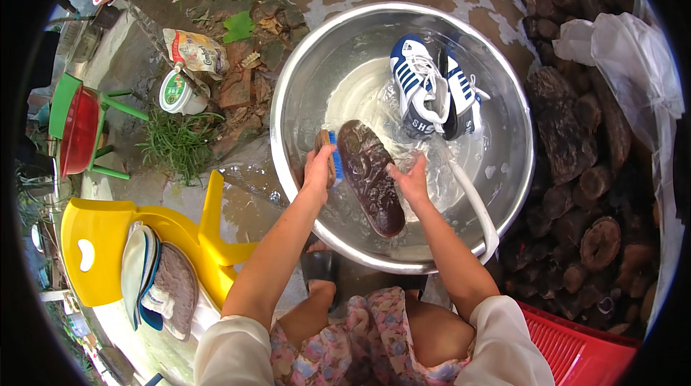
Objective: The person cleans several shoes in a large metal basin filled with soapy water. They scrub a blue slipper and a brown shoe using a handheld brush, then thoroughly scrub a white and blue athletic shoe, cleaning the sides, soles, and laces.
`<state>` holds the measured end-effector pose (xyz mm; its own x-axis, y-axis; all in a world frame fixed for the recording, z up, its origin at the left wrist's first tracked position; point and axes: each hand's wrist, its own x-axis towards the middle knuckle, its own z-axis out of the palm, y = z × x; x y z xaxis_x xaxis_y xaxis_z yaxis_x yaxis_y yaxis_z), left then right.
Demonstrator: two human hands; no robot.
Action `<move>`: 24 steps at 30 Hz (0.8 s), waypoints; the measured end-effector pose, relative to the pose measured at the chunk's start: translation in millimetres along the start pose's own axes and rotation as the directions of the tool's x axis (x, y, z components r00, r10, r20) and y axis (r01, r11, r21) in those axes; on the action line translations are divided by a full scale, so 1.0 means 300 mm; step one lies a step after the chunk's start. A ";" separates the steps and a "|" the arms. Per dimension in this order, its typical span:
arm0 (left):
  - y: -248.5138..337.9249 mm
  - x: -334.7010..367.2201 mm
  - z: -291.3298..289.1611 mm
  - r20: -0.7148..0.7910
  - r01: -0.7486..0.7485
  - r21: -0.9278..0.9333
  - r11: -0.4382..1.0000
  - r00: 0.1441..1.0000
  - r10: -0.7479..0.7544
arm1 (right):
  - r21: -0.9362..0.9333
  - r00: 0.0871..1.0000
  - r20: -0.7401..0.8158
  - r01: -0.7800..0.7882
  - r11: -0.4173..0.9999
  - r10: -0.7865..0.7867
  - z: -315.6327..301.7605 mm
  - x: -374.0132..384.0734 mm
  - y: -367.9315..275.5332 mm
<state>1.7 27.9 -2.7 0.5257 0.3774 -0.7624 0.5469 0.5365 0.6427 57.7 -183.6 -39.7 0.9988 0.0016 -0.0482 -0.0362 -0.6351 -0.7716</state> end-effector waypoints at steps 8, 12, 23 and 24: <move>-0.074 -0.061 0.076 0.041 -0.441 0.477 0.760 0.875 0.482 | 0.480 0.488 0.873 -0.848 0.222 -0.025 -0.078 -0.039 -0.074; -0.060 -0.251 0.194 0.208 -0.427 0.735 0.527 0.882 0.423 | 0.541 0.569 0.813 -0.816 -0.204 -0.120 -0.078 -0.065 -0.158; -0.041 -0.213 0.252 0.415 -0.560 0.809 0.178 0.759 0.501 | 0.664 0.679 0.733 -0.724 -0.188 -0.027 -0.067 -0.057 -0.152; -0.052 -0.188 0.259 0.401 -0.573 0.804 0.162 0.722 0.564 | 0.575 0.585 0.808 -0.809 -0.122 -0.066 -0.072 -0.036 -0.106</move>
<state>14.4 -60.4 36.2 0.9492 0.2724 -0.1578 0.3112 -0.7359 0.6013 48.9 -180.1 -0.9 0.5609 0.6672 -0.4901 -0.8218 0.5205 -0.2318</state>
